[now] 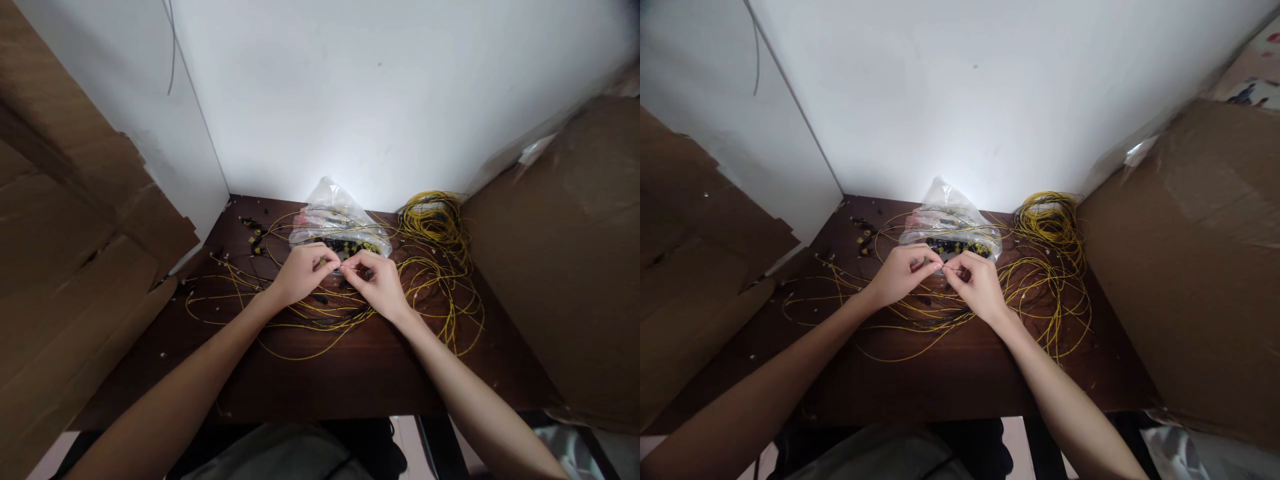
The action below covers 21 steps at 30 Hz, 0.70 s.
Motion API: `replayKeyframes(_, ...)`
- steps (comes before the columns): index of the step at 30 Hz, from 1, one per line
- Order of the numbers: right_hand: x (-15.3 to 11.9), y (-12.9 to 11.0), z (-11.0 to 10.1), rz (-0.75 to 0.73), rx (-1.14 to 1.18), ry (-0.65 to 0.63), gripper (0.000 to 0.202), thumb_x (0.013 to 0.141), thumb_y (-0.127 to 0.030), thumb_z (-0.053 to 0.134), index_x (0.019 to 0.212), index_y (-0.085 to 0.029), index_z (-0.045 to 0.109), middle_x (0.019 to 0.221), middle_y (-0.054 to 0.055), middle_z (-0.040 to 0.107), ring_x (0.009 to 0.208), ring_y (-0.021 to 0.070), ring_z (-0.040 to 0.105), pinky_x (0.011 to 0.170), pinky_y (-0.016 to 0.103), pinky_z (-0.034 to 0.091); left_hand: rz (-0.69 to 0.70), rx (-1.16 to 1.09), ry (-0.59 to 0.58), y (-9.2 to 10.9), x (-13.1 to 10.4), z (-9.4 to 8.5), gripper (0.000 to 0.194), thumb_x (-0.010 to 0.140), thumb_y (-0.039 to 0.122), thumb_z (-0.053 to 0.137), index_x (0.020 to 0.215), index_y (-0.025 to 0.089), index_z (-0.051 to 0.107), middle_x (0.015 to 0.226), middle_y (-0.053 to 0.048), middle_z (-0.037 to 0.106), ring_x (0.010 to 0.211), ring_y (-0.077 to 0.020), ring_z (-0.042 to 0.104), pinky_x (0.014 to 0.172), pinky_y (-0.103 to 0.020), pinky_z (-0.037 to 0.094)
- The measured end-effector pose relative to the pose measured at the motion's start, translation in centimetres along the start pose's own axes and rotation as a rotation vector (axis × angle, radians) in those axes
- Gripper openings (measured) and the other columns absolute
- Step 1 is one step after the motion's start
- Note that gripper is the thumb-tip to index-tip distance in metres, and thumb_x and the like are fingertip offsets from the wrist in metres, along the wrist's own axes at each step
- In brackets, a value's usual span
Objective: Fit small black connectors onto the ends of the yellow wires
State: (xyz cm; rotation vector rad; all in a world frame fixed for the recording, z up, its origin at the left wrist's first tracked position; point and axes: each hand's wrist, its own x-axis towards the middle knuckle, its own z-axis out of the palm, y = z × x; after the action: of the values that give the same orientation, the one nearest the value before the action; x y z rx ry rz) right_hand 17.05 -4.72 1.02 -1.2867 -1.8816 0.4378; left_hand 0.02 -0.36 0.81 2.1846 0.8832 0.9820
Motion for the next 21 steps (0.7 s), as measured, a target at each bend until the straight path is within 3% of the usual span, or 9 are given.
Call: replayKeyframes(21, 0.08, 0.37, 0.05, 0.136, 0.175, -0.049, 0.016, 0.08, -0.029, 0.058, 0.079, -0.015, 0.065, 0.075, 0.004, 0.065, 0.068, 0.0151, 0.059, 0.063, 0.026, 0.046, -0.036, -0.084, -0.002, 0.05, -0.05, 0.1, 0.017, 0.081, 0.024, 0.053, 0.079, 0.014, 0.067, 0.069, -0.002, 0.06, 0.055, -0.0075, 0.043, 0.053, -0.022, 0.034)
